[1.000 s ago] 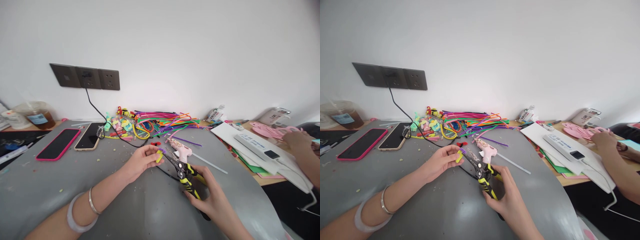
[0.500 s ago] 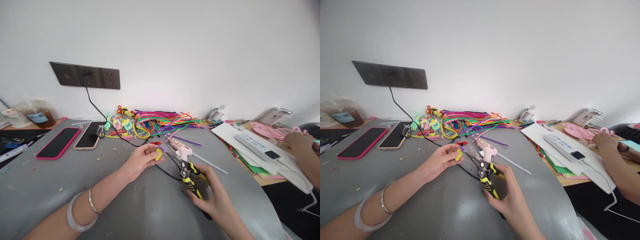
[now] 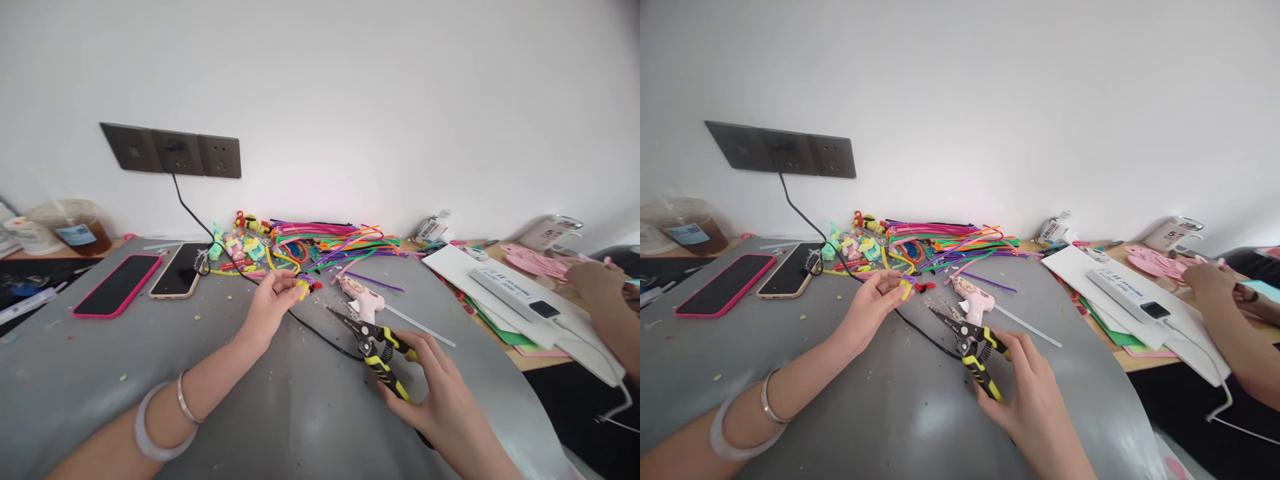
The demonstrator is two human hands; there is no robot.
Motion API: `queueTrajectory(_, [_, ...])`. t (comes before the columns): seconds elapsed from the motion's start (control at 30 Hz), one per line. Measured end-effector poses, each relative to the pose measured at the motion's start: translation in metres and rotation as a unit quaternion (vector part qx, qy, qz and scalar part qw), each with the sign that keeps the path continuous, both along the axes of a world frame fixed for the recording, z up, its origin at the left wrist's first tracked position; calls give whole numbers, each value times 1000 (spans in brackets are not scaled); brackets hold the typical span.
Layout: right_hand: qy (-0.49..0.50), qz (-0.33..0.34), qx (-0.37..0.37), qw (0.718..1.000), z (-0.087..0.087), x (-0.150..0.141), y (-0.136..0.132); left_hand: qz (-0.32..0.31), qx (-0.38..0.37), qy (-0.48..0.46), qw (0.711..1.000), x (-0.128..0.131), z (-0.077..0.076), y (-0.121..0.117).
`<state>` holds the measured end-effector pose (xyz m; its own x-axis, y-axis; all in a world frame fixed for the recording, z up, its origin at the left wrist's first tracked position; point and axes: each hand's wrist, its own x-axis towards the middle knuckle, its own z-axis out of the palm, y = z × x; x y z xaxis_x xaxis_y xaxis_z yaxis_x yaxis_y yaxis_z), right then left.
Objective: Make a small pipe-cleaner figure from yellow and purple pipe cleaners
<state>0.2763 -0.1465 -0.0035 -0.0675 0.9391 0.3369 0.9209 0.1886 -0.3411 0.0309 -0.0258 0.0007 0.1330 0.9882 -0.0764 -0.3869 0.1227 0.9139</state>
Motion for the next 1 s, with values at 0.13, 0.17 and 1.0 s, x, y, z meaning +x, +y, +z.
queueTrajectory(0.13, [-132,-22,25,991,0,-3,3,51,85,74,992,-3,-4,5])
queueTrajectory(0.17, [-165,-24,28,986,1,-5,5,56,95,87,990,-4,-4,6])
queueTrajectory(1.0, [-259,63,25,963,35,12,-9,31,64,79,994,-4,3,4])
